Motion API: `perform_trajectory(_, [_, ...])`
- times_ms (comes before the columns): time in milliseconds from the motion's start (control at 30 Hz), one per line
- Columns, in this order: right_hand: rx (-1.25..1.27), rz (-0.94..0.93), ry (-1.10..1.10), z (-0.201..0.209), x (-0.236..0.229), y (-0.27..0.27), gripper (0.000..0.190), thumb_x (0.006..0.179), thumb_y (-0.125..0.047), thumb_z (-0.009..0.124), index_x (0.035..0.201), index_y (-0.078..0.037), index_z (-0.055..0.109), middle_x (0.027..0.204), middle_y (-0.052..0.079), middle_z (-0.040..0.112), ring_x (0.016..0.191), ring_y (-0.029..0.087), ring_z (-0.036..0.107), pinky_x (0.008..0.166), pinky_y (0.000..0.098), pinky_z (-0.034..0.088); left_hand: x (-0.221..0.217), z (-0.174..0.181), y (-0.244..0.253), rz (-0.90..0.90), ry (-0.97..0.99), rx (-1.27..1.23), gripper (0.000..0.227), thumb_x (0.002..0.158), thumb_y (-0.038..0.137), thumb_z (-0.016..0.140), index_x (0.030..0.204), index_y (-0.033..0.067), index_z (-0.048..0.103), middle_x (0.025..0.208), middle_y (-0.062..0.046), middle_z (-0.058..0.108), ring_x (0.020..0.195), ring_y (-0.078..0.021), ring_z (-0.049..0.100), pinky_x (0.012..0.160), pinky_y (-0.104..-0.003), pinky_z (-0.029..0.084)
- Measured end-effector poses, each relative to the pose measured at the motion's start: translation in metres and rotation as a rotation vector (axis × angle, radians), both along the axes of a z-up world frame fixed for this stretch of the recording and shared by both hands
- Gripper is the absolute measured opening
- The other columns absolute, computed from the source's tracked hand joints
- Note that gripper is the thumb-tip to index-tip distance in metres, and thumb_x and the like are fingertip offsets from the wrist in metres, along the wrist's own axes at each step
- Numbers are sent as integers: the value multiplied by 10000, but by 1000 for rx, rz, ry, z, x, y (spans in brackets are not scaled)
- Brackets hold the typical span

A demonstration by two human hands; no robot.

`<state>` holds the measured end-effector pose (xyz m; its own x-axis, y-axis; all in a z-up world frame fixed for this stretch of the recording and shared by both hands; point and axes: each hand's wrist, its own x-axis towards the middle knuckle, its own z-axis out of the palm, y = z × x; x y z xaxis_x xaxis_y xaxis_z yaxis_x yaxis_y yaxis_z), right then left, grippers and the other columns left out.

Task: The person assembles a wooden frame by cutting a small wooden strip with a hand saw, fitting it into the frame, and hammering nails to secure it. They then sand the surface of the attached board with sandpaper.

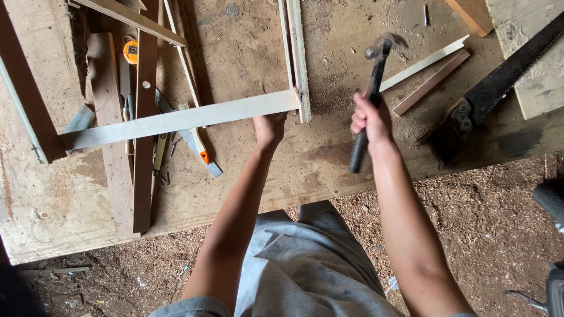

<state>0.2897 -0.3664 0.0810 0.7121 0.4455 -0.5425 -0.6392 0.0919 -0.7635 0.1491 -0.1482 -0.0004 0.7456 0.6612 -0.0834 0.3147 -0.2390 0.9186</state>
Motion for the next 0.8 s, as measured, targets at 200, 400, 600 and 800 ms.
perform_trajectory(200, [-31,37,102,8,-40,25,268,959,-136,739,840,-95,502,674,-21,545,428,40,407,349,205,327,-20,18,-39,141,-162,-957,82,931,111,741,953,32,749,773,-61,703,588,-100,555,540,-255,465])
perform_trajectory(400, [-139,220,-170,6,-61,36,127,928,-104,735,952,-3,661,715,29,651,409,41,440,345,232,358,-26,17,-70,238,-312,-1330,140,943,150,746,1037,47,730,811,-12,681,665,-86,567,620,-242,487])
perform_trajectory(600, [-173,286,-155,1,-59,38,125,950,-80,713,1034,12,723,665,49,603,411,43,461,344,225,358,-30,21,-71,270,-297,-1407,175,926,155,742,1060,53,696,904,-19,719,740,-100,616,711,-261,539])
perform_trajectory(800, [-196,308,-166,8,-55,36,118,953,-101,688,946,16,693,735,39,682,422,42,468,349,220,363,-33,26,-64,-39,-61,-917,202,966,206,741,1081,40,756,900,-55,715,772,-103,645,701,-266,561])
